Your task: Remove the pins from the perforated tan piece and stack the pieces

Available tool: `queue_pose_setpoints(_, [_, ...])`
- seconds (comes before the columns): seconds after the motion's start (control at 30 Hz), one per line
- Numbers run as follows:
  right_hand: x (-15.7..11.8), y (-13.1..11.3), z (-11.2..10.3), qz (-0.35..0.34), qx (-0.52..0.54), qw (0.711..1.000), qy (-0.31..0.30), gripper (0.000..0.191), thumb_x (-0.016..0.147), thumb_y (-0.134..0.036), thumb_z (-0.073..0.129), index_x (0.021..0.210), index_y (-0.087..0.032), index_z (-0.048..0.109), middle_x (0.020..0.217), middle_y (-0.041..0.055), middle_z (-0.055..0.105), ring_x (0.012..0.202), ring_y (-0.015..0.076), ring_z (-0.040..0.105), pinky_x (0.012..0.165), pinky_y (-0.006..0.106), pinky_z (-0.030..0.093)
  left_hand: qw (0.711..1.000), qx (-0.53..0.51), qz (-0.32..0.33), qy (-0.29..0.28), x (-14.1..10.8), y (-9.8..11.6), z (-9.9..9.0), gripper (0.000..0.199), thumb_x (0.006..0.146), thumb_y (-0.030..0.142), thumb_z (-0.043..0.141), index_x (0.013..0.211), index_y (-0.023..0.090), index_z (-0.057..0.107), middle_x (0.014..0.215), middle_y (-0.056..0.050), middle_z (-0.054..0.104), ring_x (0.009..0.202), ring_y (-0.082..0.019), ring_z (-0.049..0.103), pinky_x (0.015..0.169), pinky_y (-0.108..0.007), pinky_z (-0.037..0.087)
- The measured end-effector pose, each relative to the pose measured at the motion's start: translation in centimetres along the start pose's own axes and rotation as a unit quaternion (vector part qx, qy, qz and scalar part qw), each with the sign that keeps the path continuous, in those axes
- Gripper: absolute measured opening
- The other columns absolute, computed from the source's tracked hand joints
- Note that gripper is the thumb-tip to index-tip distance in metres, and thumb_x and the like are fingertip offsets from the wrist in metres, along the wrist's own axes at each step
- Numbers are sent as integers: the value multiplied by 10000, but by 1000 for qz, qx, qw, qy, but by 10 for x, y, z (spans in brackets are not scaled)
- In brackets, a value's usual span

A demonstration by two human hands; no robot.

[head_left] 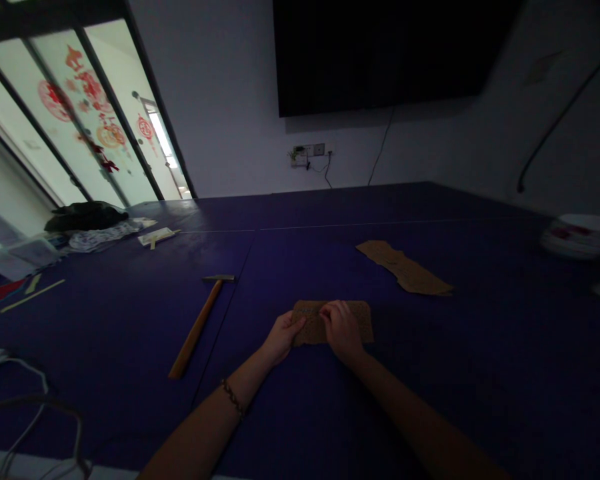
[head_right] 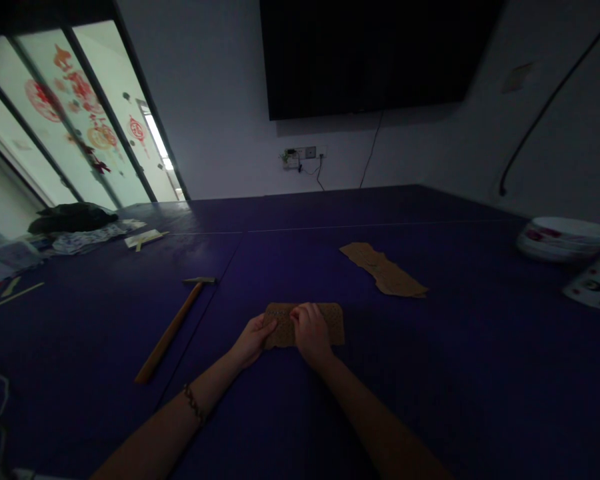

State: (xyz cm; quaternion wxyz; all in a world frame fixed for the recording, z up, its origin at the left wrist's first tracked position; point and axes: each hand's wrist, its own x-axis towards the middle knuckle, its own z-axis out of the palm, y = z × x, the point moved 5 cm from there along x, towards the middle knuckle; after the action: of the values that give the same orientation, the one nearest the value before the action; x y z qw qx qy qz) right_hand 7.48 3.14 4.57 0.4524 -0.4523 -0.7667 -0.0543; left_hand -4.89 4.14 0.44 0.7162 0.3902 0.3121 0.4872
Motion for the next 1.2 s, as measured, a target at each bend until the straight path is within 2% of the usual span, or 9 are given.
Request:
queue_pose_setpoints(0.2, [0, -4, -1, -17, 10, 1000, 3, 136, 843, -193, 380, 829, -178, 515, 787, 75, 537, 760, 211, 522, 682, 362, 450, 1000, -8, -1, 5, 0, -1, -3, 361, 609, 293, 698, 904, 111, 596, 895, -97, 657, 788, -181, 610, 748, -293, 428])
queue_pose_setpoints(0.3, [0, -5, -1, -33, 13, 999, 6, 154, 852, -184, 375, 818, -176, 525, 764, 71, 543, 747, 210, 522, 680, 361, 450, 1000, -8, -3, 2, 1, -2, -4, 355, 611, 285, 698, 906, 113, 599, 885, -92, 660, 783, -178, 609, 756, -294, 422])
queue_pose_setpoints(0.7, [-10, -9, -4, -108, 71, 989, 78, 153, 817, -90, 378, 854, -187, 490, 786, 71, 511, 763, 193, 517, 680, 367, 475, 1000, -15, 5, 10, 0, 1, 1, 365, 585, 265, 713, 901, 113, 611, 841, -84, 666, 789, -191, 609, 778, -310, 419])
queue_pose_setpoints(0.8, [-14, -12, -4, -133, 93, 983, 81, 148, 809, -98, 391, 843, -203, 489, 826, 71, 527, 833, 198, 530, 731, 391, 475, 999, -29, 12, 35, 2, 2, -4, 353, 583, 261, 713, 887, 113, 613, 836, -77, 664, 746, -174, 609, 749, -295, 429])
queue_pose_setpoints(0.9, [-19, -20, -3, -145, 116, 980, 75, 126, 817, -136, 393, 803, -223, 484, 831, 53, 551, 867, 185, 544, 752, 369, 481, 996, -52, 23, 65, 5, 4, -10, 327, 591, 264, 705, 865, 111, 614, 787, -63, 663, 680, -148, 605, 714, -279, 439])
queue_pose_setpoints(1.0, [-18, -23, 0, -105, 129, 983, 75, 146, 839, -158, 335, 796, -222, 458, 805, 53, 562, 808, 174, 565, 711, 343, 492, 997, -53, 15, 58, 5, 3, -10, 321, 579, 255, 714, 843, 103, 614, 746, -61, 661, 641, -139, 600, 676, -264, 445])
queue_pose_setpoints(1.13, [-11, -6, 1, 25, 114, 990, 80, 151, 848, -171, 298, 842, -190, 448, 701, 55, 542, 640, 182, 553, 601, 337, 472, 998, -35, 0, 50, 4, 2, -7, 340, 570, 274, 720, 841, 95, 617, 745, -77, 665, 645, -152, 605, 655, -264, 447])
queue_pose_setpoints(1.2, [-9, 6, 0, 83, 100, 988, 77, 174, 843, -180, 296, 872, -166, 467, 721, 74, 552, 652, 198, 550, 595, 342, 451, 999, -18, -15, 44, 3, 1, -6, 354, 568, 287, 721, 842, 86, 623, 732, -84, 664, 645, -157, 607, 658, -267, 446])
